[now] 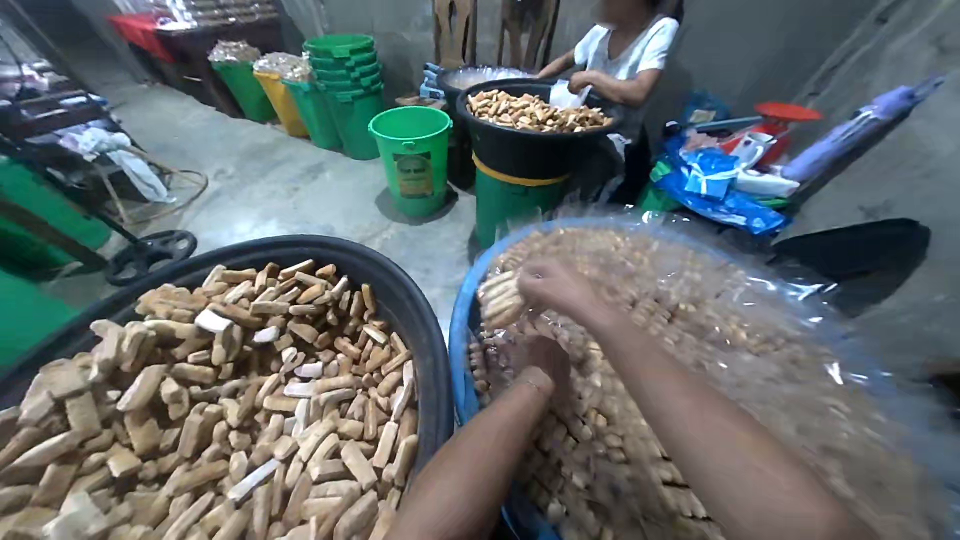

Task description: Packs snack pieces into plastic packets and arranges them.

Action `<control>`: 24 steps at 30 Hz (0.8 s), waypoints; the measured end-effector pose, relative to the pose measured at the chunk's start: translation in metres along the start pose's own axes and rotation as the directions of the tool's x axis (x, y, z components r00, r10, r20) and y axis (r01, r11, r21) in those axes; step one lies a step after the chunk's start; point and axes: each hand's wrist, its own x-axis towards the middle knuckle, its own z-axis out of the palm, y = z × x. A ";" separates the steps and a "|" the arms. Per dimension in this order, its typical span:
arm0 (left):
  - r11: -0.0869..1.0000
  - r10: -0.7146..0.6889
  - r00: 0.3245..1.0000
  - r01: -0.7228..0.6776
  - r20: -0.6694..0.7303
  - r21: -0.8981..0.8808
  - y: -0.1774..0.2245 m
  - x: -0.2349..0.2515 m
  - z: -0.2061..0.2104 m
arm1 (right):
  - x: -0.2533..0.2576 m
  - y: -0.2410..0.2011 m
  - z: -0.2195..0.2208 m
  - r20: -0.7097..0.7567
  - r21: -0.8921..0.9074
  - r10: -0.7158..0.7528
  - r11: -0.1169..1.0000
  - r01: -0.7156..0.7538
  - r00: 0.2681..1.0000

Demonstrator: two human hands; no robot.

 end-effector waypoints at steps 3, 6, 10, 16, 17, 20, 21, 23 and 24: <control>0.999 0.011 1.000 -0.011 -0.004 -0.045 -0.004 -0.014 -0.008 | 0.055 -0.003 0.036 0.143 -0.251 0.132 0.963 -0.093 0.981; 0.996 0.035 0.999 -0.037 -0.028 -0.079 -0.013 -0.015 -0.001 | 0.079 -0.003 0.057 0.068 -0.320 0.153 0.939 -0.124 0.986; 0.995 0.085 0.996 -0.084 0.010 -0.056 -0.021 -0.022 0.006 | 0.068 -0.012 0.082 0.012 -0.554 0.014 0.832 -0.005 1.000; 0.974 0.226 0.957 -0.226 0.182 -0.022 -0.050 -0.049 -0.040 | 0.086 -0.013 0.077 0.167 -0.553 0.009 0.829 0.087 0.986; 0.975 0.218 0.965 -0.208 0.145 -0.080 -0.060 -0.052 -0.058 | 0.097 -0.001 0.065 0.174 -0.487 -0.015 0.868 0.099 0.985; 0.983 0.090 0.993 -0.101 -0.074 -0.155 -0.095 -0.045 -0.087 | 0.114 0.033 0.049 0.179 -0.279 -0.105 0.948 0.153 0.978; 0.993 0.062 0.995 -0.069 -0.080 -0.099 -0.097 -0.040 -0.089 | 0.112 0.042 0.050 0.169 -0.223 -0.104 0.965 0.141 0.980; 0.996 0.012 0.999 -0.008 -0.050 0.092 -0.087 -0.027 -0.088 | 0.106 0.049 0.047 0.102 -0.108 -0.088 0.989 0.099 0.991; 0.986 -0.026 0.999 0.032 -0.037 0.166 -0.082 -0.018 -0.081 | 0.099 0.053 0.047 0.051 -0.033 -0.079 0.996 0.081 0.996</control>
